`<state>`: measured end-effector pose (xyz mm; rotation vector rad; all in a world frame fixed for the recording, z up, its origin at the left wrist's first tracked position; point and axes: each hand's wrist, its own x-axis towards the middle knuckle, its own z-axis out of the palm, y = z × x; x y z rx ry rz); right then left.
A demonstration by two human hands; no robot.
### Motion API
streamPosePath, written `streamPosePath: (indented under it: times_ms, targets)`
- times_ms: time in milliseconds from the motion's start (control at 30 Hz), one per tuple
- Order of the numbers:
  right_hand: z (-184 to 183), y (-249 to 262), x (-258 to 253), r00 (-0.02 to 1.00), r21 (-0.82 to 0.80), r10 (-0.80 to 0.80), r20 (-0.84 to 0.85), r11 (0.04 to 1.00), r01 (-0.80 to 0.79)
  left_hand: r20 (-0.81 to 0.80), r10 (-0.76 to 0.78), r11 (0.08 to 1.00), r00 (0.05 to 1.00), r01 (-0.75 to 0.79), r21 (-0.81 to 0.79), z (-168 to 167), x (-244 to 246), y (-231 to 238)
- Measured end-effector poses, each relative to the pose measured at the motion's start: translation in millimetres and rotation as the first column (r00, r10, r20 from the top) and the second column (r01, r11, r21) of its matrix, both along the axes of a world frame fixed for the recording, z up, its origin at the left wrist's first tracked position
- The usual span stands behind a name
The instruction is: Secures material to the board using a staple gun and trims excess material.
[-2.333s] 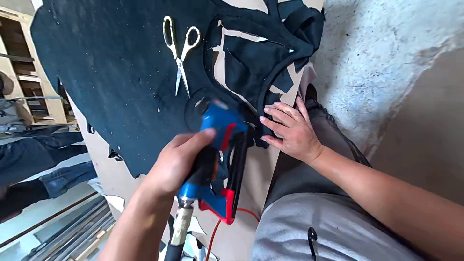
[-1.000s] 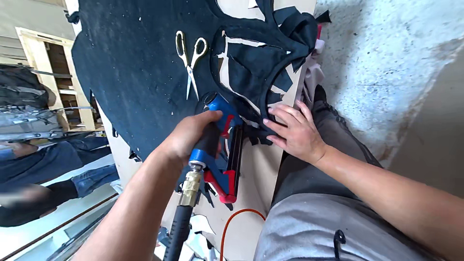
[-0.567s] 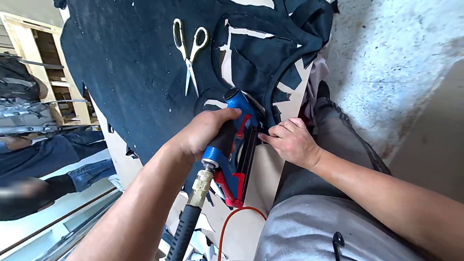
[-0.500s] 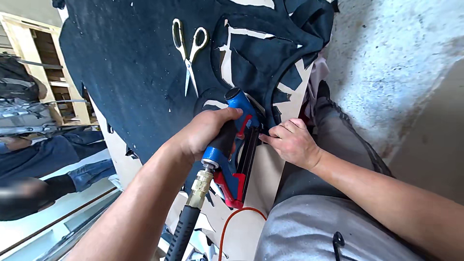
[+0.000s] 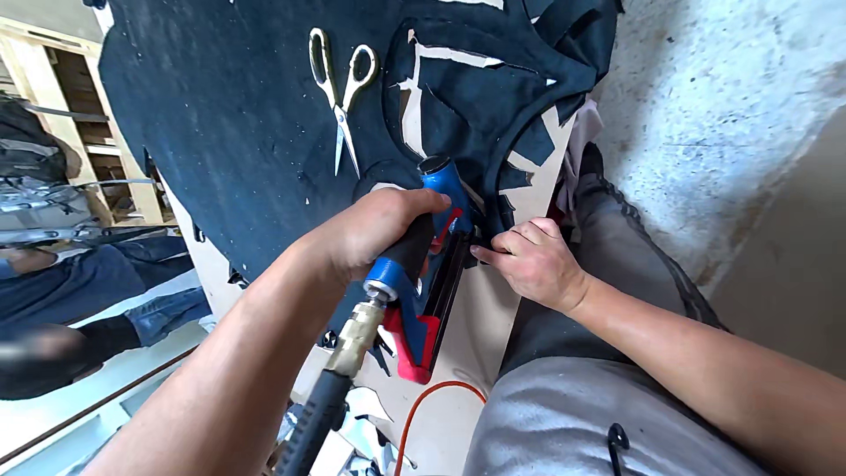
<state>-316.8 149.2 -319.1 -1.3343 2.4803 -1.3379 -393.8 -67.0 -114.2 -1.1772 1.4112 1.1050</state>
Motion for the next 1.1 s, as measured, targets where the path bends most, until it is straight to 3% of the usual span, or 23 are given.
streamPosePath:
  times_ms: [167, 333, 400, 533, 767, 833, 933, 1000, 1100]
  targets:
    - [-0.7, 0.4, -1.7, 1.0, -0.009, 0.003, 0.016, 1.0, -0.002, -0.137, 0.106, 0.979, 0.985, -0.128, -0.16, 45.7, 34.1, -36.1]
    - [14.7, -0.5, -10.1, 0.998, 0.071, 0.026, 0.05, 0.997, -0.029, -0.231, 0.309, 0.908, 0.923, -0.358, -0.217, 77.2, 141.9, -70.5]
    - [21.3, -8.5, -12.8, 0.999, 0.132, 0.045, -0.012, 0.99, -0.043, -0.246, 0.405, 0.84, 0.881, -0.464, -0.28, 77.6, 194.0, -63.1]
    - [30.4, -37.0, -23.2, 0.966, 0.272, 0.247, -0.078, 0.937, -0.218, -0.267, 0.562, 0.68, 0.783, -0.621, -0.389, 63.4, 286.2, -31.8]
    - [52.3, -53.6, -37.1, 0.897, 0.479, 0.433, -0.094, 0.809, -0.34, -0.304, 0.748, 0.494, 0.59, -0.801, -0.338, 30.7, 401.8, 27.0]
    - [57.7, -58.4, -36.9, 0.888, 0.522, 0.45, -0.094, 0.782, -0.341, -0.307, 0.71, 0.51, 0.634, -0.763, -0.397, 17.5, 423.5, 43.9]
    - [67.6, -73.1, -30.3, 0.86, 0.564, 0.505, -0.07, 0.731, -0.384, -0.184, 0.488, 0.621, 0.853, -0.488, -0.613, -1.4, 439.2, 66.4]
    - [67.0, -86.9, -22.2, 0.799, 0.54, 0.601, -0.025, 0.681, -0.495, -0.132, 0.371, 0.621, 0.919, -0.351, -0.701, -12.6, 440.3, 80.6]
    - [55.3, -108.2, -14.4, 0.726, 0.498, 0.687, -0.028, 0.639, -0.586, -0.145, 0.275, 0.567, 0.951, -0.282, -0.774, -33.6, 448.1, 96.4]
